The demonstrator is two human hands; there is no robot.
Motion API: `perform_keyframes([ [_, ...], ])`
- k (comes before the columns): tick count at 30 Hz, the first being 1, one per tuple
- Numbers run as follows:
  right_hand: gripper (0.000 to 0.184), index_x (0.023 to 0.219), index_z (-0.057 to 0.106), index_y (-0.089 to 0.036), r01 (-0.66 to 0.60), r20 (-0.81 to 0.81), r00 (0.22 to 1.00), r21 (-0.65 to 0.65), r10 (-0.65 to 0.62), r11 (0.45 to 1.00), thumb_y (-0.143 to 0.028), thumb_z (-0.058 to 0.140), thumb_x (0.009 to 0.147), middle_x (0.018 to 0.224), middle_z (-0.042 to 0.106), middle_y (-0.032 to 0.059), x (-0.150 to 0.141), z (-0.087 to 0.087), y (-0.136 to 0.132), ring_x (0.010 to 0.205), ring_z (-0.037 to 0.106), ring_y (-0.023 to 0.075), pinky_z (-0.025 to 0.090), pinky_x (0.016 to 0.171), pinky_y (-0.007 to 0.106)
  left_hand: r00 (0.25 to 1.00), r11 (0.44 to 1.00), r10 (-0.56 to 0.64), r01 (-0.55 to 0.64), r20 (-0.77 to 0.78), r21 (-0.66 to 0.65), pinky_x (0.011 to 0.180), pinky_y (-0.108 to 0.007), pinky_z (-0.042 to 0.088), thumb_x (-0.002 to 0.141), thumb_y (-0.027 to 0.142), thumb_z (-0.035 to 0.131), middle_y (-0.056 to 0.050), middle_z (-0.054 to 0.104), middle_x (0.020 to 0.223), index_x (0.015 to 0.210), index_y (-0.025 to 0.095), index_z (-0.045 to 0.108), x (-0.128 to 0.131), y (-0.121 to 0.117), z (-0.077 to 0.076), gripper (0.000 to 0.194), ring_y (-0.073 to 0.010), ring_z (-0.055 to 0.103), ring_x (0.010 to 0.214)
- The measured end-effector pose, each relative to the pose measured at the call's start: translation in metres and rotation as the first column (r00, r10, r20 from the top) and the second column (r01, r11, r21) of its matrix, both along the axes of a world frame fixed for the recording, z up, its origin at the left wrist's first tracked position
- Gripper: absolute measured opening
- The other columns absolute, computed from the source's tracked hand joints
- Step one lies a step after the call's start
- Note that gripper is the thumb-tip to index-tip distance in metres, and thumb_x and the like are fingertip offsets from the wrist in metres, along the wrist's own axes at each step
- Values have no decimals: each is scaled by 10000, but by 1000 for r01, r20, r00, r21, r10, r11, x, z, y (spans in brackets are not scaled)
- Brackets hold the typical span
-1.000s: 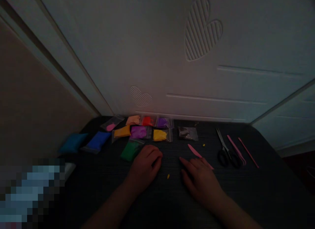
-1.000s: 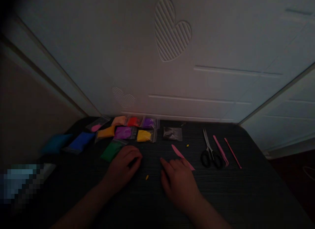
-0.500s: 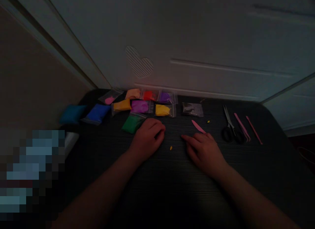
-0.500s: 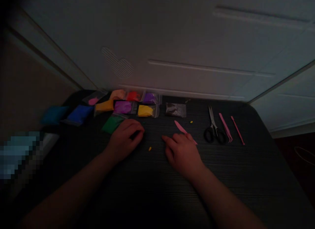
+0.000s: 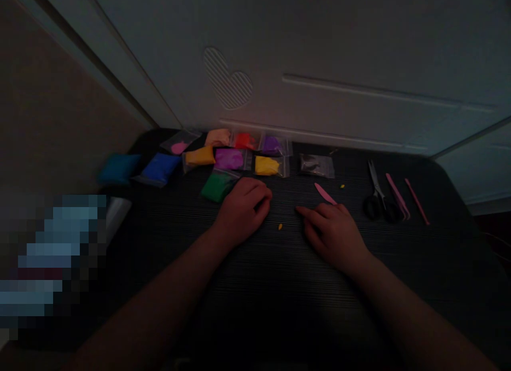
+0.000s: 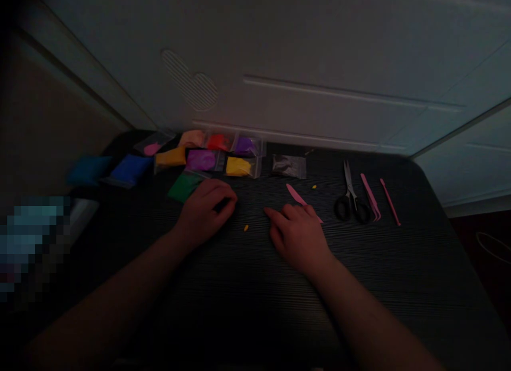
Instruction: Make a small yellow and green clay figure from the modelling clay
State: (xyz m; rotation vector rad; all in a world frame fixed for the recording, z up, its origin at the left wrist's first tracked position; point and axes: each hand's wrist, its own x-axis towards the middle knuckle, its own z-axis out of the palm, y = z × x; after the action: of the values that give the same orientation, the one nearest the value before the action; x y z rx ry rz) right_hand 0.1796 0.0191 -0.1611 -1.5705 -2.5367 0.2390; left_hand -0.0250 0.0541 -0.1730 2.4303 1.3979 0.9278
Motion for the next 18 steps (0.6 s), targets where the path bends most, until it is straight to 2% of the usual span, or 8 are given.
perform_keyframes([
  [18, 322, 1121, 474, -247, -1, -27, 1000, -24, 0, 1000, -281, 370, 818, 791, 531, 27, 2, 0, 1, 773, 475, 165, 285, 728, 317, 1000, 1000, 2, -2, 15, 9, 756, -286, 409, 736, 127, 464, -32, 534, 817, 764, 160, 542, 0, 0, 0, 88, -147, 480, 835],
])
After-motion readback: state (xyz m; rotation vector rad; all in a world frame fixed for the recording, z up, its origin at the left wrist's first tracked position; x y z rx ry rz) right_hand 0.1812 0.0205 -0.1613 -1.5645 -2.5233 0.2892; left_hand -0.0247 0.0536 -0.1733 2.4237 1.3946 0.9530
